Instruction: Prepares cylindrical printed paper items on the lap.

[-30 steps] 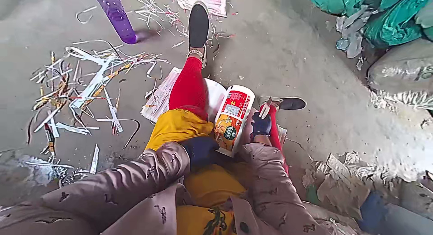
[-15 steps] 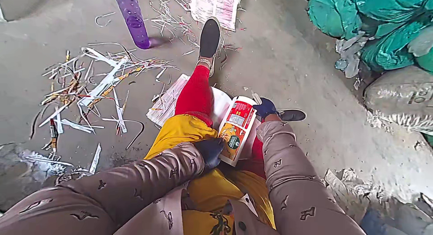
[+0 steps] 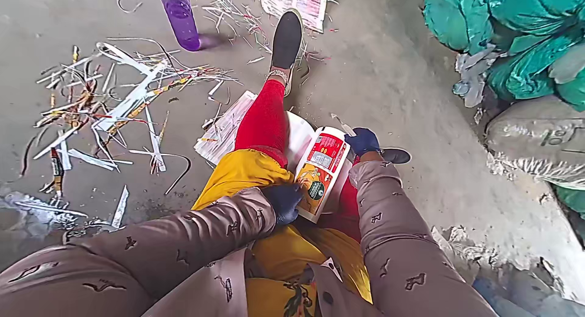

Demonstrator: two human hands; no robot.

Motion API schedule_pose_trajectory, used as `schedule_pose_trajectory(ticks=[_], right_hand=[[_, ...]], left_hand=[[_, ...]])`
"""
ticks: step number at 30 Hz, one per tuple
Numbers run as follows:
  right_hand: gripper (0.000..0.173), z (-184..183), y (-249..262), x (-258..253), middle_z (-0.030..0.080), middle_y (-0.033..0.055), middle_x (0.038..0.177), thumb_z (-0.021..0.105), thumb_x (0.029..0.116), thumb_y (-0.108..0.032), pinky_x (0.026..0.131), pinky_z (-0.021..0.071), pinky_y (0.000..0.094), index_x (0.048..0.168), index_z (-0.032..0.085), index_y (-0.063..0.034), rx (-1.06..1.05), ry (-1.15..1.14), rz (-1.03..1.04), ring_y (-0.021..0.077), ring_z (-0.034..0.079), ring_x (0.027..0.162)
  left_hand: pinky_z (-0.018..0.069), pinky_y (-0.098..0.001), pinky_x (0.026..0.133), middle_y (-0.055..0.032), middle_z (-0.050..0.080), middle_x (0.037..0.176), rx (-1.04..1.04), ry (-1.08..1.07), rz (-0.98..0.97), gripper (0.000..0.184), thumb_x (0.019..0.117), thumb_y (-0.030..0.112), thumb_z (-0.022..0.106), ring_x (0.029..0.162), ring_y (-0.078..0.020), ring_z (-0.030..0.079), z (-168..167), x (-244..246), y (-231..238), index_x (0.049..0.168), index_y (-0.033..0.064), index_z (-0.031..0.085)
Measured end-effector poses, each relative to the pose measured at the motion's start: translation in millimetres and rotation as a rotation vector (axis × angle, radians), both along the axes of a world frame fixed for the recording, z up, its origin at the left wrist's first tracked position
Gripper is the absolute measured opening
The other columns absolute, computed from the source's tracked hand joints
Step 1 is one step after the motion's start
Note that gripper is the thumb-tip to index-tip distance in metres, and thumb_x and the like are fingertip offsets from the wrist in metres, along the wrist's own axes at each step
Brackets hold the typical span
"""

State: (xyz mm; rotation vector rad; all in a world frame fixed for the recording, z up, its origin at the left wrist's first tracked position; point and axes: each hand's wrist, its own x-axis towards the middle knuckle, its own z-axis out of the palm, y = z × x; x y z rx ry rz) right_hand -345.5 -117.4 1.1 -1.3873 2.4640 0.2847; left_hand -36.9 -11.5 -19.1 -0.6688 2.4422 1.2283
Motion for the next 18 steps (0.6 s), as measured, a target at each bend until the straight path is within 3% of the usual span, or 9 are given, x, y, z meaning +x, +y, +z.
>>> schedule_pose_trajectory(ticks=[2, 4, 5, 7, 9, 10, 13, 18], right_hand=[[0.045, 5, 7, 2, 0.070, 0.0243, 0.112, 0.069, 0.0935, -0.039, 0.089, 0.0512, 0.0656, 0.117, 0.068, -0.0015, -0.061, -0.106, -0.168, 0.0411, 0.067, 0.107], [0.058, 14, 23, 9, 0.069, 0.0215, 0.115, 0.073, 0.0919, -0.032, 0.086, 0.0554, 0.0574, 0.140, 0.054, -0.0071, -0.190, -0.288, -0.357, 0.0347, 0.069, 0.099], [0.057, 14, 34, 13, 0.069, 0.0188, 0.110, 0.067, 0.0957, -0.027, 0.078, 0.0592, 0.0512, 0.147, 0.047, -0.0105, -0.242, -0.361, -0.414, 0.0298, 0.071, 0.088], [0.064, 12, 56, 19, 0.070, 0.0181, 0.103, 0.060, 0.0983, -0.017, 0.068, 0.0623, 0.0476, 0.157, 0.033, -0.0159, -0.307, -0.451, -0.448, 0.0270, 0.072, 0.072], [0.078, 15, 68, 30, 0.072, 0.0151, 0.099, 0.053, 0.1032, -0.018, 0.065, 0.0630, 0.0435, 0.167, 0.010, -0.0238, -0.271, -0.470, -0.390, 0.0230, 0.071, 0.065], [0.076, 17, 71, 36, 0.072, 0.0145, 0.099, 0.049, 0.1069, -0.020, 0.064, 0.0634, 0.0438, 0.168, 0.004, -0.0270, -0.235, -0.466, -0.355, 0.0231, 0.071, 0.065], [0.062, 23, 83, 50, 0.072, 0.0176, 0.095, 0.039, 0.1106, -0.028, 0.059, 0.0588, 0.0488, 0.167, 0.014, -0.0348, -0.152, -0.462, -0.307, 0.0276, 0.067, 0.060], [0.057, 16, 76, 57, 0.069, 0.0185, 0.089, 0.036, 0.1112, -0.030, 0.056, 0.0549, 0.0498, 0.166, 0.020, -0.0334, -0.145, -0.411, -0.299, 0.0292, 0.063, 0.059]], left_hand=[[0.0488, -0.0557, 0.108, -0.0170, 0.041, 0.160, 0.011, -0.020, 0.005, 0.054, 0.1015, 0.036, 0.058, 0.137, -0.0370, 0.053, 1, 1, -1, 0.144, 0.0034, 0.055], [0.0483, -0.0576, 0.109, -0.0165, 0.042, 0.161, 0.030, -0.043, 0.021, 0.052, 0.1022, 0.035, 0.058, 0.138, -0.0377, 0.053, 7, 1, -3, 0.143, 0.0039, 0.056], [0.0475, -0.0597, 0.109, -0.0179, 0.043, 0.159, 0.042, -0.045, 0.025, 0.051, 0.1023, 0.034, 0.058, 0.138, -0.0396, 0.053, 9, 2, -4, 0.142, 0.0031, 0.057], [0.0472, -0.0622, 0.107, -0.0208, 0.049, 0.152, 0.061, -0.050, 0.022, 0.048, 0.1023, 0.033, 0.058, 0.134, -0.0420, 0.054, 14, 2, -3, 0.139, 0.0013, 0.059], [0.0524, -0.0604, 0.101, -0.0177, 0.057, 0.143, 0.021, -0.062, 0.019, 0.046, 0.1008, 0.037, 0.058, 0.126, -0.0385, 0.060, 10, 2, -1, 0.134, 0.0053, 0.063], [0.0528, -0.0587, 0.101, -0.0158, 0.058, 0.142, 0.009, -0.064, 0.013, 0.046, 0.1011, 0.039, 0.058, 0.126, -0.0362, 0.061, 4, 2, 0, 0.134, 0.0068, 0.063], [0.0536, -0.0590, 0.098, -0.0169, 0.062, 0.135, 0.010, -0.013, 0.031, 0.043, 0.1003, 0.036, 0.059, 0.122, -0.0362, 0.063, 0, 2, 2, 0.131, 0.0063, 0.065], [0.0553, -0.0596, 0.094, -0.0177, 0.066, 0.124, 0.010, 0.008, 0.058, 0.038, 0.0994, 0.033, 0.059, 0.115, -0.0362, 0.066, 5, 8, 2, 0.124, 0.0052, 0.067]])
